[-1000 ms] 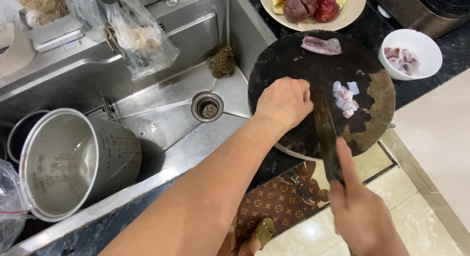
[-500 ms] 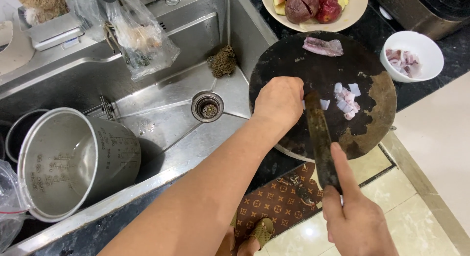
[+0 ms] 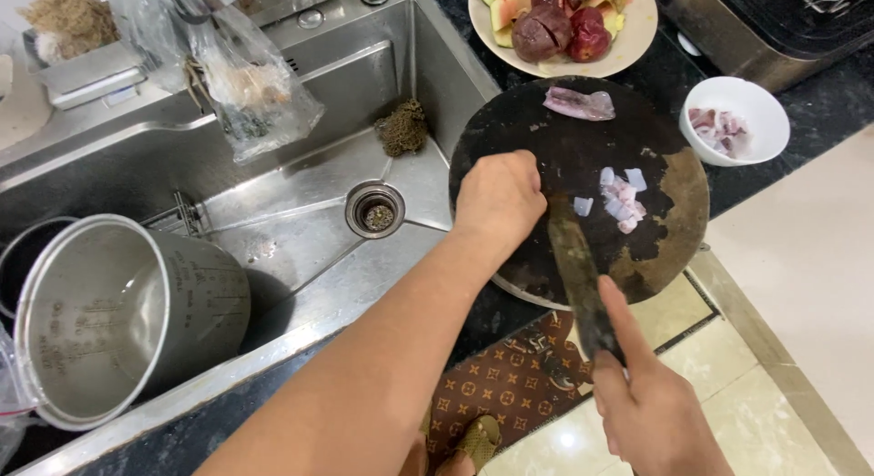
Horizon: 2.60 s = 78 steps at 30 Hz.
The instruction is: Slice meat on a wooden cutting board and then wash the board in a kitchen sink.
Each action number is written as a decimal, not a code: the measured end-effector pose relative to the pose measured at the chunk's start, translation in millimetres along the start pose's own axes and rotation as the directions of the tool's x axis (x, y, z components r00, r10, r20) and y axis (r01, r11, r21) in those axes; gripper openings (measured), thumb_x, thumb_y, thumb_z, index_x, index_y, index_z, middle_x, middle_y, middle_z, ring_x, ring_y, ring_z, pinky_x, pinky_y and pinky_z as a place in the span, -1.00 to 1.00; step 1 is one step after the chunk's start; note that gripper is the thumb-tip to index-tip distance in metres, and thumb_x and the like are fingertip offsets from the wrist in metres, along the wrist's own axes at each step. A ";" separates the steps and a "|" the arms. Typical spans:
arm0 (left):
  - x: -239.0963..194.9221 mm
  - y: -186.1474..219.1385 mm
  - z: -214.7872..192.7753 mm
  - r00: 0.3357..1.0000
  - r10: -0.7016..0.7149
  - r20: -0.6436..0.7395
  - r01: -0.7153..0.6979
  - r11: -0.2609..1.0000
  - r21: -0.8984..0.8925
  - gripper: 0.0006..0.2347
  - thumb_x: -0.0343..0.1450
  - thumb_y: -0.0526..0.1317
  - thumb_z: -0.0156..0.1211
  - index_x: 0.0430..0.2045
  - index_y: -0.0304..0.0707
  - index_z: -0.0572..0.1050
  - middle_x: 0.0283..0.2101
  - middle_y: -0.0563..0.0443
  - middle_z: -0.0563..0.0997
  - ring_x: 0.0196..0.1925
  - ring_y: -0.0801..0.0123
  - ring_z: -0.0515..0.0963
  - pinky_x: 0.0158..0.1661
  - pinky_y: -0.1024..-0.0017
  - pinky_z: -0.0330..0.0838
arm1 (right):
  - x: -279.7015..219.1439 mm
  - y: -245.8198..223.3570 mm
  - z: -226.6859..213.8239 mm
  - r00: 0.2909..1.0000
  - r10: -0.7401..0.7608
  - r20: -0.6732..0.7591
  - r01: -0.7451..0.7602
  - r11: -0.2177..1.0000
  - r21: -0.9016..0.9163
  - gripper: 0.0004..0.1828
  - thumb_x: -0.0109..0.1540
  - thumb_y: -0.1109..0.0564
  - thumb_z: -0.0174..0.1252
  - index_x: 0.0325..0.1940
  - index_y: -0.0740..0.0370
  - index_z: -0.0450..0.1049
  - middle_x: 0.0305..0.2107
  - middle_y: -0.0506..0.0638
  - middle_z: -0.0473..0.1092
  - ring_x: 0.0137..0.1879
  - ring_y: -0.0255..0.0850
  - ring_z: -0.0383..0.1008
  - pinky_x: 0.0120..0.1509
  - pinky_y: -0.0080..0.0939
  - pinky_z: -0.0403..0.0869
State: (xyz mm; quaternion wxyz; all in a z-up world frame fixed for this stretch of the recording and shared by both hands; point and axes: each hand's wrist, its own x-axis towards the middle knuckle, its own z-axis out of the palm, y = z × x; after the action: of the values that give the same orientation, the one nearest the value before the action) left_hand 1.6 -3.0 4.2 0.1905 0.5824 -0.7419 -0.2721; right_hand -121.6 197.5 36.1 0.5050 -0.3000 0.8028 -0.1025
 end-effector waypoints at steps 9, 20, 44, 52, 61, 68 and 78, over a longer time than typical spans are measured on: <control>-3.1 26.8 26.5 0.993 0.119 0.028 -0.120 0.992 0.047 -0.73 0.26 -0.11 0.40 -0.27 -0.26 0.63 -0.07 -0.26 0.58 0.02 -0.01 0.59 0.06 0.20 0.48 | 22.5 27.2 -50.3 0.903 -0.195 -0.382 0.153 0.979 -0.138 -0.13 0.36 0.17 0.00 0.77 -0.22 0.00 -0.54 0.20 0.45 -0.53 -0.07 0.51 -0.35 -0.05 0.52; 11.9 64.6 14.0 0.936 0.139 0.324 -0.202 0.965 0.169 -0.43 0.08 -0.01 0.57 -0.05 -0.15 0.51 0.11 -0.12 0.42 0.13 -0.01 0.51 0.10 0.22 0.47 | 64.4 68.4 -44.7 0.916 -0.283 -0.286 0.332 0.933 0.141 -0.15 0.38 0.24 0.08 0.75 -0.16 0.08 -0.61 0.16 0.42 -0.62 -0.12 0.38 -0.55 -0.09 0.37; 103.2 86.6 70.5 0.921 0.348 0.178 -0.242 0.865 -0.439 -0.51 0.11 -0.23 0.42 -0.04 -0.21 0.56 -0.11 -0.15 0.61 -0.02 0.11 0.62 0.05 0.27 0.47 | 42.0 -64.7 -32.5 0.885 0.196 -0.422 0.015 0.894 0.447 -0.10 0.32 0.25 0.07 0.69 -0.36 0.01 -0.59 0.16 0.39 -0.60 -0.17 0.32 -0.52 -0.10 0.38; 161.3 172.7 95.1 0.818 0.323 0.476 -0.355 0.935 -0.024 -0.85 0.29 -0.24 0.28 -0.33 -0.23 0.68 -0.25 -0.17 0.70 -0.13 0.14 0.74 -0.10 0.26 0.63 | 78.3 -73.6 -105.1 0.801 -0.013 -0.598 0.091 0.991 0.100 -0.16 0.35 0.27 0.00 0.73 -0.14 0.05 -0.53 0.11 0.44 -0.53 -0.18 0.44 -0.42 -0.13 0.47; 90.2 59.3 43.5 0.627 0.698 0.346 -0.684 0.706 -0.184 -0.89 0.29 -0.39 0.18 -0.51 -0.21 0.65 -0.31 -0.17 0.70 -0.17 0.02 0.70 -0.13 0.13 0.58 | 72.4 -29.4 -94.7 0.795 0.007 -0.607 0.188 0.948 0.257 -0.13 0.37 0.32 -0.01 0.76 -0.04 -0.03 -0.55 0.14 0.42 -0.57 -0.16 0.39 -0.54 -0.09 0.39; 67.9 43.1 17.2 0.605 0.579 0.547 -0.704 0.710 0.027 -0.89 0.32 -0.41 0.17 -0.38 -0.29 0.61 -0.12 -0.25 0.60 -0.09 -0.04 0.65 -0.11 0.13 0.57 | 60.5 -2.4 -59.0 0.789 0.087 -0.609 0.312 0.796 0.518 -0.12 0.35 0.39 -0.07 0.75 -0.04 0.01 -0.55 0.16 0.36 -0.64 -0.17 0.30 -0.66 -0.11 0.27; 69.6 38.6 16.3 0.627 0.522 0.578 -0.627 0.779 -0.024 -0.87 0.25 -0.41 0.16 -0.41 -0.23 0.58 -0.32 -0.21 0.66 -0.15 -0.07 0.64 -0.13 0.06 0.51 | 44.2 28.7 22.5 0.906 0.053 -0.421 0.260 0.715 0.649 -0.09 0.19 0.31 0.10 0.63 -0.13 0.13 -0.66 0.13 0.47 -0.68 -0.23 0.36 -0.64 -0.20 0.25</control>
State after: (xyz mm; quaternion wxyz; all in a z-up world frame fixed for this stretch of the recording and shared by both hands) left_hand -54.8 -60.7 13.3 -0.0097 0.2233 -0.9320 -0.2854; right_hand -126.5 197.6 -20.9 0.3934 -0.1067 0.7744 -0.4838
